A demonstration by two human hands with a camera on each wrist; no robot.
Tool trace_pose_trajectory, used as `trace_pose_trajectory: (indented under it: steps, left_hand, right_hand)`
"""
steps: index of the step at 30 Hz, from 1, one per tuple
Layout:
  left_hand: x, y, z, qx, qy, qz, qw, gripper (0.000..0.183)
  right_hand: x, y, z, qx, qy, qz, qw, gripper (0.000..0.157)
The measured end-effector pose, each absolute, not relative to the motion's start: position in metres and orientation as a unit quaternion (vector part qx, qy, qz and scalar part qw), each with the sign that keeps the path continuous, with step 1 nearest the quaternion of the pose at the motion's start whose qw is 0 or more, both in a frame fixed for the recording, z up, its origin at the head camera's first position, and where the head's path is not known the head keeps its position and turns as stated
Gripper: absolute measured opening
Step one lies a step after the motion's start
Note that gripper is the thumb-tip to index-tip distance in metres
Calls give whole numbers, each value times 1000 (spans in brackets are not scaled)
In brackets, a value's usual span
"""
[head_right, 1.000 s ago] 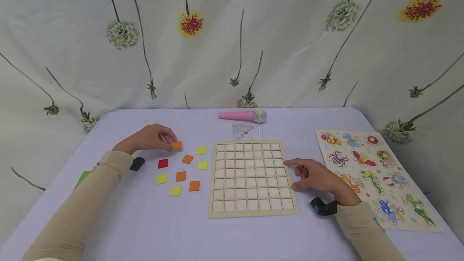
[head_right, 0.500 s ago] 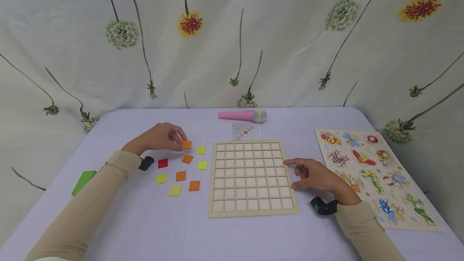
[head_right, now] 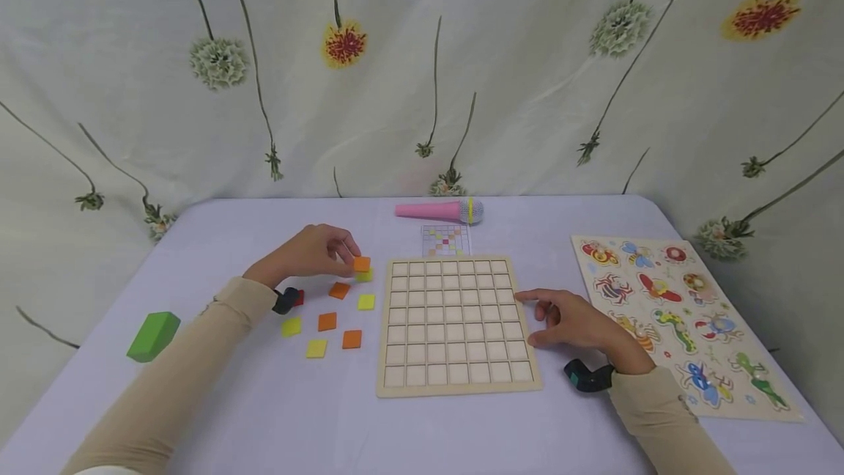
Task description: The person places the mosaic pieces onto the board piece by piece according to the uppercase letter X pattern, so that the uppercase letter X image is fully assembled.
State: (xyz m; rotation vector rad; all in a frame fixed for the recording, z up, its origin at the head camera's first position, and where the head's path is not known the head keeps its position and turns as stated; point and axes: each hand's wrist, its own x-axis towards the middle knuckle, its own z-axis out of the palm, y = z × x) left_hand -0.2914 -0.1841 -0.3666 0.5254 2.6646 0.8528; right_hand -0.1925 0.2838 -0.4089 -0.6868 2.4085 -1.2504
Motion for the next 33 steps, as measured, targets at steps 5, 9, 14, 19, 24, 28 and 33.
trace_pose_trajectory:
  steps: [5,9,14,19,24,28,33]
  left_hand:
    - [-289,-172,-365,175,926,300,146,24]
    - [-286,-161,-365,164,928,298,152,25]
    - [-284,-147,-367,165,935,279,147,25]
    - [-283,-135,-370,173,936,270,147,24]
    - [-281,-125,-370,178,937,263,145,25]
    - [-280,-118,-369,185,939,249,148,27]
    - [-280,-108,-370,189,943,229,150,27]
  right_hand:
    - [-193,283,-408,-239,849,-438,171,69]
    - [-193,284,-409,-241,851,-436,168,69]
    - [-193,284,-409,-245,851,-435,165,69]
    - [-193,283,-409,-243,852,-433,162,69]
    - [-192,283,-409,-240,854,-432,164,69]
    - [-192,284,-409,-238,855,-430,165,69]
    - [-193,285,-409,-240,856,-428,165,69]
